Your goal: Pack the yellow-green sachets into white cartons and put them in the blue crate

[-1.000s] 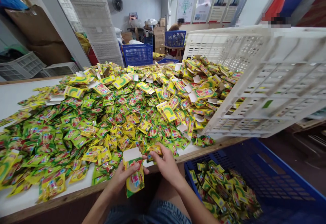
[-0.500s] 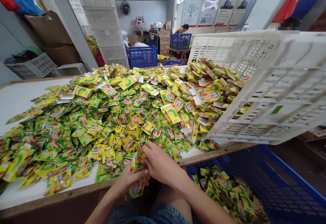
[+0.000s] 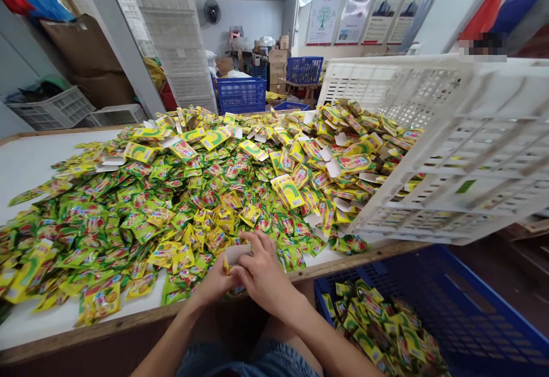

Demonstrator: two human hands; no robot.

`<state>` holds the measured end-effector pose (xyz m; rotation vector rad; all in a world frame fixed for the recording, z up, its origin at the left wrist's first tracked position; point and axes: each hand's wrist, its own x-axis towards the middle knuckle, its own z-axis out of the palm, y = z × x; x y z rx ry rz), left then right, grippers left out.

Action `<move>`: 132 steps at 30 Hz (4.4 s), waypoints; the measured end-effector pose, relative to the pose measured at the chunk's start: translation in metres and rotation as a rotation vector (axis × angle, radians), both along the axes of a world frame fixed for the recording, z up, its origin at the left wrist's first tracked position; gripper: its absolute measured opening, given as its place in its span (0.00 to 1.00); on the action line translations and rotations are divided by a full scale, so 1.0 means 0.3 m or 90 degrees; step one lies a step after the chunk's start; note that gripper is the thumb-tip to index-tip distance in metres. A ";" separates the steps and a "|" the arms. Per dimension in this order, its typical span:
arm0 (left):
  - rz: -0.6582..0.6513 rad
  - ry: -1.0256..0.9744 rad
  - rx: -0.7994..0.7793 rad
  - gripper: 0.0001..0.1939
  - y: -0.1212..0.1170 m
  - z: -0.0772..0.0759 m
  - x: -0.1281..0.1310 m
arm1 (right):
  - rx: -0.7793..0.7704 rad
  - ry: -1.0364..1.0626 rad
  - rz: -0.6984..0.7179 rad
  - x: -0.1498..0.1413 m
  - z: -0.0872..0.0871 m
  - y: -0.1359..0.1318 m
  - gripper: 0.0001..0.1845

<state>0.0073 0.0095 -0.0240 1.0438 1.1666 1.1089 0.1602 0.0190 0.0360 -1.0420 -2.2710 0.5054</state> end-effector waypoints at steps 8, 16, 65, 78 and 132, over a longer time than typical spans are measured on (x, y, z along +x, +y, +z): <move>-0.009 0.026 0.033 0.24 -0.010 0.010 -0.038 | -0.167 0.224 -0.041 -0.004 -0.124 -0.028 0.10; 0.113 0.036 0.137 0.17 -0.089 0.007 -0.054 | -0.127 0.276 -0.048 -0.034 -0.171 -0.023 0.08; 0.107 0.151 0.154 0.09 -0.084 0.008 -0.054 | -0.005 -0.060 -0.323 0.402 -0.057 0.195 0.15; 0.179 0.001 0.105 0.20 -0.121 0.019 -0.103 | -0.008 0.214 -0.394 0.159 -0.095 0.290 0.24; 0.090 -0.295 -0.089 0.21 -0.085 0.078 -0.012 | -0.429 0.611 -0.207 0.011 -0.169 0.033 0.19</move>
